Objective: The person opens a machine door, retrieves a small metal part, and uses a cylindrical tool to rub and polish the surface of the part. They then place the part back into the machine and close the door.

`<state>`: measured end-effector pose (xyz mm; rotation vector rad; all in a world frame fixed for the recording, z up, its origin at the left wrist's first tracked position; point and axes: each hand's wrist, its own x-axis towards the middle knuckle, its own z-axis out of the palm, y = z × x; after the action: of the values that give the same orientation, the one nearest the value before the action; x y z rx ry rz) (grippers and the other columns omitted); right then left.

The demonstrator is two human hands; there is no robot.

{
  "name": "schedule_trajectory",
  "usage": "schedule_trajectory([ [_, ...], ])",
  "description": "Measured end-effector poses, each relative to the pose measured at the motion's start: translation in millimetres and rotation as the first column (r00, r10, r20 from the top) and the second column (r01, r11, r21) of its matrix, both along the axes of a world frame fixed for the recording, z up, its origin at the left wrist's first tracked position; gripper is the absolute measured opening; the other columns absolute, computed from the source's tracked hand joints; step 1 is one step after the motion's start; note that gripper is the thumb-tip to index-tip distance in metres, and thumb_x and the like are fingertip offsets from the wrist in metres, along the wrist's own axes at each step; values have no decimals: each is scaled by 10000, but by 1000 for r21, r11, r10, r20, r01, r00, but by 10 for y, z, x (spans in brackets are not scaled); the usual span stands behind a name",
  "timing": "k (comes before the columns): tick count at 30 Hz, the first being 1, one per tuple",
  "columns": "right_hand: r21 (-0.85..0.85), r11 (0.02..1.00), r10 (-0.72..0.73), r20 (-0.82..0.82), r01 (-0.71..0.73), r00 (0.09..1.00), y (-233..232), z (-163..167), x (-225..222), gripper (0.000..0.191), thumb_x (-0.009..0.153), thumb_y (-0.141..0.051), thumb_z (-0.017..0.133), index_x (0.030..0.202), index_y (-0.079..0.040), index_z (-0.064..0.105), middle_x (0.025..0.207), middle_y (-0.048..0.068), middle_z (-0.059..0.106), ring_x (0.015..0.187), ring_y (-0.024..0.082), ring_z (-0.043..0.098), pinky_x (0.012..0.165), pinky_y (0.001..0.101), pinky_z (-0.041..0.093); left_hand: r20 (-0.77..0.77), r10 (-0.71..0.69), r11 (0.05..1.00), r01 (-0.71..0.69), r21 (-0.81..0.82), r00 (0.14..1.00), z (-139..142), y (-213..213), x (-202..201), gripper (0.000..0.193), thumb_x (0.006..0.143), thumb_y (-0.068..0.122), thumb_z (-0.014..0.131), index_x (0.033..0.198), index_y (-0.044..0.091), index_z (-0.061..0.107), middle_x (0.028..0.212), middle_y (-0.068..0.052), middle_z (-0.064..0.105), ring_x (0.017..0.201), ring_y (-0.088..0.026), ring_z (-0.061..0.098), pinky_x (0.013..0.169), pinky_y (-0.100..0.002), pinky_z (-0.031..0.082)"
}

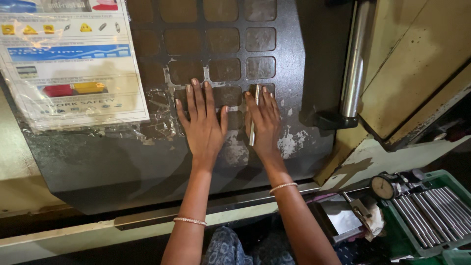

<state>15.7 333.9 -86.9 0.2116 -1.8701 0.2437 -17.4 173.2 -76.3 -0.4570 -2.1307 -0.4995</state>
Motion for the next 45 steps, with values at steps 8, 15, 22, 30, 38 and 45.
schedule_trajectory([
  [8,-4,1000,3,10,-3,1000,-8,8,5,424,978,-15,644,1400,-56,623,1422,228,622,1414,404,534,1201,561,407,5,-13,1000,13,10,1000,6,-5,-8,642,1118,487,384,1641,119,330,1715,-143,223,1592,-296,191,1285,-564,108],
  [15,-8,1000,-19,4,19,1000,-7,-8,-11,430,1003,-38,666,1427,-90,616,1434,208,622,1422,389,532,1217,562,398,8,-19,1000,19,10,1000,3,2,-15,662,1119,488,382,1642,84,333,1718,-142,222,1596,-293,185,1289,-561,108],
  [22,1,1000,1,6,-1,1000,-12,-4,9,449,986,-21,645,1428,-80,602,1442,225,613,1420,401,532,1206,558,404,-5,3,1000,-3,-1,1000,2,0,-21,672,1117,493,383,1628,58,345,1709,-150,235,1588,-294,194,1285,-562,116],
  [30,-1,1000,-20,11,21,1000,11,-33,-29,461,993,-39,668,1443,-109,602,1448,197,614,1425,382,530,1215,554,399,-16,1,1000,-1,2,1000,20,1,11,667,1117,485,391,1622,52,353,1701,-157,263,1584,-305,213,1280,-567,120],
  [38,3,1000,-18,12,18,1000,4,-25,11,470,975,-19,656,1436,-96,601,1478,232,575,1431,394,524,1219,546,410,-8,15,1000,-15,-10,1000,29,-3,24,665,1117,485,388,1623,57,352,1702,-160,262,1582,-308,220,1278,-567,124],
  [45,4,1000,-9,6,9,1000,-6,-8,15,453,973,-27,662,1420,-75,612,1461,242,581,1423,406,519,1206,553,397,-24,7,1000,-7,1,1000,32,-7,38,664,1119,476,397,1625,48,357,1699,-168,270,1582,-309,222,1279,-563,124],
])
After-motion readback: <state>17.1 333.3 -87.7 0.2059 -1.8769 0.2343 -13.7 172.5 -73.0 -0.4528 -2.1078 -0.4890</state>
